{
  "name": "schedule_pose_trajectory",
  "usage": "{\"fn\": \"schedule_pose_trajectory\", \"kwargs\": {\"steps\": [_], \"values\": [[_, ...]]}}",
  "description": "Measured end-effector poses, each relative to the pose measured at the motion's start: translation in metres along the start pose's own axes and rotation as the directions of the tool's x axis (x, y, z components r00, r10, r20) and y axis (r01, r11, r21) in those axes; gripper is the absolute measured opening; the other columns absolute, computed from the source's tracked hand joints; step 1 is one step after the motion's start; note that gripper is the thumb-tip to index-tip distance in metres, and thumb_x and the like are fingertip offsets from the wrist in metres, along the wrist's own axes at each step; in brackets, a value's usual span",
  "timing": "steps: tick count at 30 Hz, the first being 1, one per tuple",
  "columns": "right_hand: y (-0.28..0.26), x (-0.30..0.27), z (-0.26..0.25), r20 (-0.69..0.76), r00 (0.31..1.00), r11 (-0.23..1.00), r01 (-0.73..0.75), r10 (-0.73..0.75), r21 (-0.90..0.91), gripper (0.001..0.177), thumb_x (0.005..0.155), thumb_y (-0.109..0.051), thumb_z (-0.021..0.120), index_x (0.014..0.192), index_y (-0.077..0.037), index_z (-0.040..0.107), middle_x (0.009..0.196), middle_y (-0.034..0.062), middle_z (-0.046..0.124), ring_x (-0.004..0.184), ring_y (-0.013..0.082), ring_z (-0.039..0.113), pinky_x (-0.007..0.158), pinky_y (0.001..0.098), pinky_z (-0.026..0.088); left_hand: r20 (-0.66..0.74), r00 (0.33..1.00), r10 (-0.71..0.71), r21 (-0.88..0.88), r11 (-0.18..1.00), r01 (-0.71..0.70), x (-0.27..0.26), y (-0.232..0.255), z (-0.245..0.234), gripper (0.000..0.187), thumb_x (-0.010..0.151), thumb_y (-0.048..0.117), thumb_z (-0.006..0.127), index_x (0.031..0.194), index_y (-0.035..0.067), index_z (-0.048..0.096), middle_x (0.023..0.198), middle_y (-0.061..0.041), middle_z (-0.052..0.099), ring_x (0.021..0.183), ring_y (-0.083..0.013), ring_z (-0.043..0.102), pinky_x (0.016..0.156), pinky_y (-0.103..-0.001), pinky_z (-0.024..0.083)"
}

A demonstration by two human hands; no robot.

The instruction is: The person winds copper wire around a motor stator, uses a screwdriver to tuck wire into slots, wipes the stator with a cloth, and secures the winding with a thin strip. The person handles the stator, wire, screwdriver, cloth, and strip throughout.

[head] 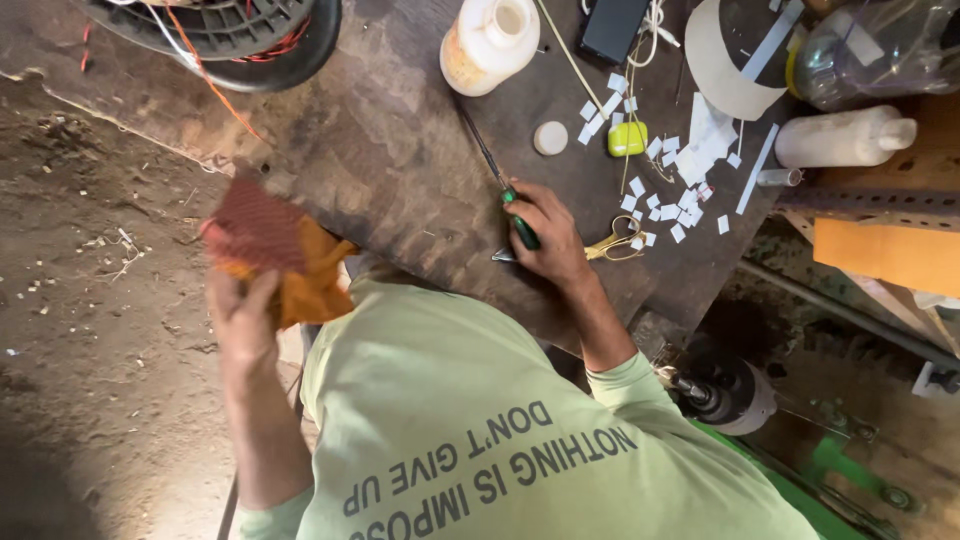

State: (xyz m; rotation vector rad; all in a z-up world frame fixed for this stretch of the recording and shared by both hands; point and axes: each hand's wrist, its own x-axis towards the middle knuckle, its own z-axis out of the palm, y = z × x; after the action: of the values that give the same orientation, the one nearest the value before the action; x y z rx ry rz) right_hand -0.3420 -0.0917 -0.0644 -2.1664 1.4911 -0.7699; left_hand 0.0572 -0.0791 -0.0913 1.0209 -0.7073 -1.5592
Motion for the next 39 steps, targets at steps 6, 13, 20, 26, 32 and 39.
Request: {"fn": "schedule_pose_trajectory", "kwargs": {"steps": [6, 13, 20, 26, 32, 39], "values": [[0.012, 0.009, -0.010, 0.018, 1.000, 0.999, -0.010, 0.011, -0.032, 0.043, 0.074, -0.012, 0.080, 0.113, -0.004, 0.064, 0.134, 0.0247, 0.060, 0.124, 0.0430, 0.056, 0.103, 0.0531, 0.047, 0.070, 0.990, 0.122, 0.731, 0.669, -0.134, 0.031, -0.007, 0.072, 0.012, 0.091, 0.008, 0.071, 0.098, -0.001, 0.066, 0.091, -0.012, 0.069, 0.077, -0.0229, 0.069, 0.071, -0.036, 0.054], [0.040, 0.051, -0.024, -0.104, 0.963, 0.906, -0.269, 0.248, -0.328, 0.037, 0.088, -0.006, 0.077, 0.124, -0.003, 0.070, 0.127, 0.0215, 0.064, 0.116, 0.0453, 0.057, 0.099, 0.0542, 0.048, 0.377, 0.850, 0.368, 0.844, 0.242, -0.479, 0.097, -0.020, 0.133, 0.027, 0.070, 0.015, 0.082, 0.088, 0.003, 0.067, 0.115, -0.014, 0.065, 0.105, -0.0372, 0.065, 0.086, -0.050, 0.054], [0.018, 0.134, -0.088, -0.180, 0.970, 0.971, -0.124, 0.162, 0.205, 0.045, 0.094, 0.010, 0.067, 0.137, -0.002, 0.064, 0.142, 0.0161, 0.063, 0.125, 0.0331, 0.069, 0.102, 0.0341, 0.062, 0.331, 0.915, 0.230, 0.791, 0.462, -0.402, 0.155, -0.034, 0.181, 0.083, 0.075, 0.024, 0.084, 0.146, 0.008, 0.045, 0.134, -0.018, 0.058, 0.117, -0.0415, 0.063, 0.088, -0.049, 0.056], [-0.012, 0.212, -0.102, 0.235, 0.944, 0.953, 0.270, -0.233, -0.137, 0.046, 0.083, 0.010, 0.075, 0.128, 0.001, 0.069, 0.136, 0.0164, 0.067, 0.123, 0.0381, 0.063, 0.103, 0.0431, 0.056, 0.365, 0.866, 0.342, 0.724, 0.481, -0.495, 0.190, -0.024, 0.218, 0.111, 0.059, 0.044, 0.098, 0.146, 0.007, 0.042, 0.142, -0.021, 0.053, 0.116, -0.0388, 0.064, 0.086, -0.046, 0.056], [-0.005, 0.236, -0.117, 0.401, 0.882, 0.935, 0.326, -0.248, -0.140, 0.039, 0.077, 0.005, 0.077, 0.116, -0.002, 0.076, 0.129, 0.0116, 0.072, 0.118, 0.0359, 0.063, 0.100, 0.0426, 0.056, 0.361, 0.867, 0.345, 0.689, 0.527, -0.497, 0.212, -0.041, 0.222, 0.082, 0.064, 0.033, 0.097, 0.134, 0.009, 0.061, 0.120, -0.011, 0.074, 0.109, -0.0281, 0.073, 0.090, -0.040, 0.059], [0.010, 0.251, -0.124, 0.510, 0.792, 0.903, 0.424, -0.336, -0.063, 0.040, 0.072, 0.003, 0.076, 0.112, -0.004, 0.079, 0.123, 0.0108, 0.074, 0.117, 0.0348, 0.065, 0.100, 0.0419, 0.055, 0.421, 0.828, 0.370, 0.698, 0.451, -0.556, 0.223, -0.047, 0.217, 0.085, 0.058, 0.033, 0.097, 0.131, 0.007, 0.061, 0.118, -0.012, 0.073, 0.103, -0.0268, 0.073, 0.087, -0.038, 0.059]]}}
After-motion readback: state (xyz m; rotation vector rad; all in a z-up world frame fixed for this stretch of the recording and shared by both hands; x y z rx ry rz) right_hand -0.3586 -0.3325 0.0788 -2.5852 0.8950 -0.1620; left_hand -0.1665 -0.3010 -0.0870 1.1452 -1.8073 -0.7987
